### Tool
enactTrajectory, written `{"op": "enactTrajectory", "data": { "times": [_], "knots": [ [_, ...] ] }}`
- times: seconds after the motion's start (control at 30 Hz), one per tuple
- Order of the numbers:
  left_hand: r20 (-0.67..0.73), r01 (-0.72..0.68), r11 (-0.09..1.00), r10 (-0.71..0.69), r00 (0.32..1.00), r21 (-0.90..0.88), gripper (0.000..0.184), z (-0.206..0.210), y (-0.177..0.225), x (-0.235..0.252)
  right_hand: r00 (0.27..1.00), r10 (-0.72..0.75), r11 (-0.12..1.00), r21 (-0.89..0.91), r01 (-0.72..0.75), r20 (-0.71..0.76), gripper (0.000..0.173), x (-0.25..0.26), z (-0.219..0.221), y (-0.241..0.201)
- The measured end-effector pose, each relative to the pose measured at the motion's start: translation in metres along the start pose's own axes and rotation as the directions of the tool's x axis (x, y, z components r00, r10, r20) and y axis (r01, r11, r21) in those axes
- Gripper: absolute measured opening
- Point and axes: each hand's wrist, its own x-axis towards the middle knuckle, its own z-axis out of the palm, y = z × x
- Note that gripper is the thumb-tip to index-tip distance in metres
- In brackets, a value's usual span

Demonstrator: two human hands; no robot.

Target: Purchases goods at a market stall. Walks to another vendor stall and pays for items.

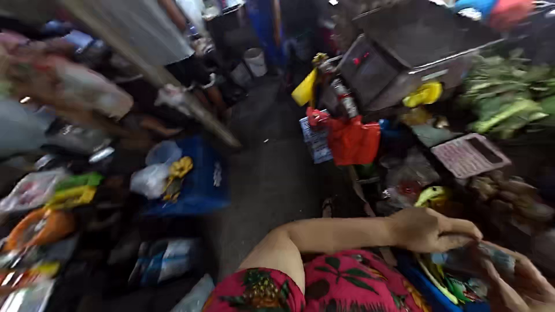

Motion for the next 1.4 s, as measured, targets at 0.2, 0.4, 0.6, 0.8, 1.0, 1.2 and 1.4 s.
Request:
{"op": "enactTrajectory", "data": {
  "times": [0.2,0.4,0.6,0.8,1.0,1.2,1.4],
  "knots": [
    [-0.057,0.219,0.976,-0.217,0.975,0.024,0.027,-0.021,0.017,-0.125,0.950,-0.088,0.967,-0.204,0.154,0.299,0.015,-0.023,0.049,-0.007],
    [-0.255,0.452,0.871,-0.400,0.880,0.193,0.031,-0.031,0.053,-0.223,0.773,-0.191,0.891,-0.224,0.396,0.606,0.020,-0.034,0.108,-0.035],
    [-0.111,0.345,0.884,-0.396,0.912,-0.316,0.056,-0.046,0.080,-0.279,0.594,-0.291,0.845,-0.089,0.527,0.750,0.029,-0.078,0.182,-0.054],
    [0.128,0.549,0.746,-0.545,0.829,-0.378,0.030,-0.066,0.106,-0.338,0.721,-0.207,0.864,-0.223,0.452,0.661,0.027,-0.124,0.199,-0.080],
    [0.207,0.711,0.639,-0.684,0.700,-0.292,0.026,-0.044,0.107,-0.355,0.920,0.028,0.863,-0.473,0.175,0.391,0.027,-0.175,0.148,-0.088],
    [0.278,0.740,0.595,-0.687,0.671,-0.314,0.027,-0.016,0.111,-0.361,0.939,0.148,0.615,-0.715,-0.333,-0.310,0.033,-0.233,0.019,-0.086],
    [0.237,0.744,0.571,-0.714,0.659,-0.346,0.025,0.012,0.119,-0.359,0.721,0.055,0.498,-0.606,-0.620,-0.691,0.038,-0.268,-0.089,-0.069]
  ]
}}
